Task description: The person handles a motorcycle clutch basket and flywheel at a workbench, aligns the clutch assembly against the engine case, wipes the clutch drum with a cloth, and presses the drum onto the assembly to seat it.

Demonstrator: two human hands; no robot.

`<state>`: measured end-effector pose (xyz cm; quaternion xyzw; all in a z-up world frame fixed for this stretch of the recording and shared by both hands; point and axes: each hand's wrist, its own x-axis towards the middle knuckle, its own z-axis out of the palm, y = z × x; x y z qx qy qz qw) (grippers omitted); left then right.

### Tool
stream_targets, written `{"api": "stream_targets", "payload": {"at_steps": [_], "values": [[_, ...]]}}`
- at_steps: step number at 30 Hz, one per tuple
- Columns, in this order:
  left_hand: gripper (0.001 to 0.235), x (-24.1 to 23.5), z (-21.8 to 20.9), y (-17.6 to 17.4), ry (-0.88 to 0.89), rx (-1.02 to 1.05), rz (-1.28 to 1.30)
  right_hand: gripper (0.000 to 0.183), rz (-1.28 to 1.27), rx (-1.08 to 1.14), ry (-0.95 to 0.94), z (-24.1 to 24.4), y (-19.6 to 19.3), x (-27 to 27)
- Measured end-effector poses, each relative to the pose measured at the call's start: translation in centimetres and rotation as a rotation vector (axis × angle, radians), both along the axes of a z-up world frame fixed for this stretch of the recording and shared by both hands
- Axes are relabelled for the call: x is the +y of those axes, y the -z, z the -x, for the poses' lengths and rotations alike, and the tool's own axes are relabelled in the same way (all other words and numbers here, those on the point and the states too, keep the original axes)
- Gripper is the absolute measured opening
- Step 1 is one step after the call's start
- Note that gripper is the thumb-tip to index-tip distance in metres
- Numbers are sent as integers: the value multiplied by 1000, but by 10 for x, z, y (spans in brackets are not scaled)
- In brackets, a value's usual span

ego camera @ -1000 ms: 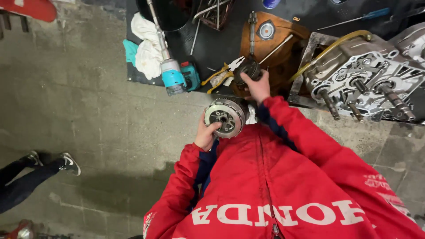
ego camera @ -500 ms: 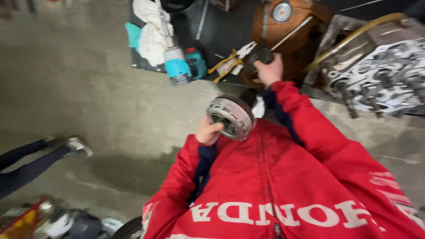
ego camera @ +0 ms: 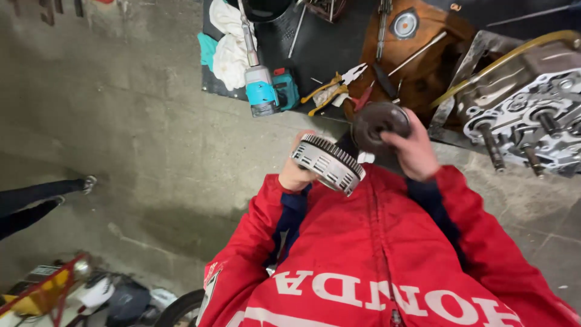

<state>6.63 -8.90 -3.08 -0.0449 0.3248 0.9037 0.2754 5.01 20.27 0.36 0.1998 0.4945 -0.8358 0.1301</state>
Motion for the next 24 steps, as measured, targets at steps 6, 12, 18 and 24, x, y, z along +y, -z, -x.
{"api": "stream_targets", "payload": {"at_steps": [6, 12, 18, 24], "values": [[80, 15, 37, -50, 168, 156, -230, 51, -378, 219, -230, -74, -69, 42], [73, 46, 43, -70, 185, 224, -120, 53, -383, 424, -79, -126, -99, 50], [68, 101, 50, -101, 230, 498, -31, 56, -461, 612, 67, -158, -102, 69], [51, 141, 38, -106, 232, 487, -150, 46, -433, 919, 17, -153, -123, 107]]}}
